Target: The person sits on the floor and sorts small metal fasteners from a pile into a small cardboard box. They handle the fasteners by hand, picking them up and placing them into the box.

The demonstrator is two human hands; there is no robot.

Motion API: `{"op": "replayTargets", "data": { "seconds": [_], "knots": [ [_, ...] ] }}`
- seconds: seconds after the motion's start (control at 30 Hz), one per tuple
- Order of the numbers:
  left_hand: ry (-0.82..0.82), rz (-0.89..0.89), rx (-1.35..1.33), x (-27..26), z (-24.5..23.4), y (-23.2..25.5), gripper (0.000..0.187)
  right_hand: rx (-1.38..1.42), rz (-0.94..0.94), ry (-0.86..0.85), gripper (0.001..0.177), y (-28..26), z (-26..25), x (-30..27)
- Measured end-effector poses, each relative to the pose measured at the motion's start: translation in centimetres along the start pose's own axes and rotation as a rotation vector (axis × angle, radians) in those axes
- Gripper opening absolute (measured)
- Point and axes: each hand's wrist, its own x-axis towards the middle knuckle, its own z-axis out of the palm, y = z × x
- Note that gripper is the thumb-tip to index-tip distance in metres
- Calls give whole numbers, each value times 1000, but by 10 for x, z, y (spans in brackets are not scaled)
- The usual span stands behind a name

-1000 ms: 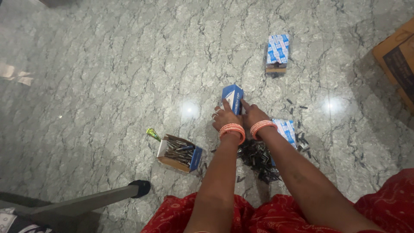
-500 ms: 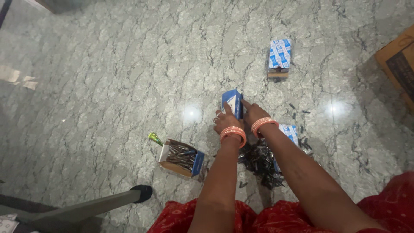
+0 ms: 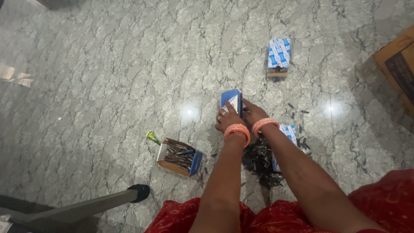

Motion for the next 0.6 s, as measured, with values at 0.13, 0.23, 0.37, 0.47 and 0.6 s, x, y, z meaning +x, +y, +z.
{"op": "replayTargets", "data": {
  "seconds": [0.13,0.23,0.37,0.47,0.6],
  "knots": [
    [-110,49,73,-16,-27,3,97,-31,-1,-13,80,-8,-6,-8],
    [-195,60,123,-22,-39,8,111,-182,70,-117,84,-40,-21,-19],
    [-155,92,162,-21,-36,7,113,-356,24,-156,79,-66,-37,-35],
    [-129,118,156,-23,-33,6,109,-395,60,-136,74,-72,-37,-42],
    [-110,224,92,-37,-17,0,105,-365,77,-125,74,-69,-35,-42]
  ]
}}
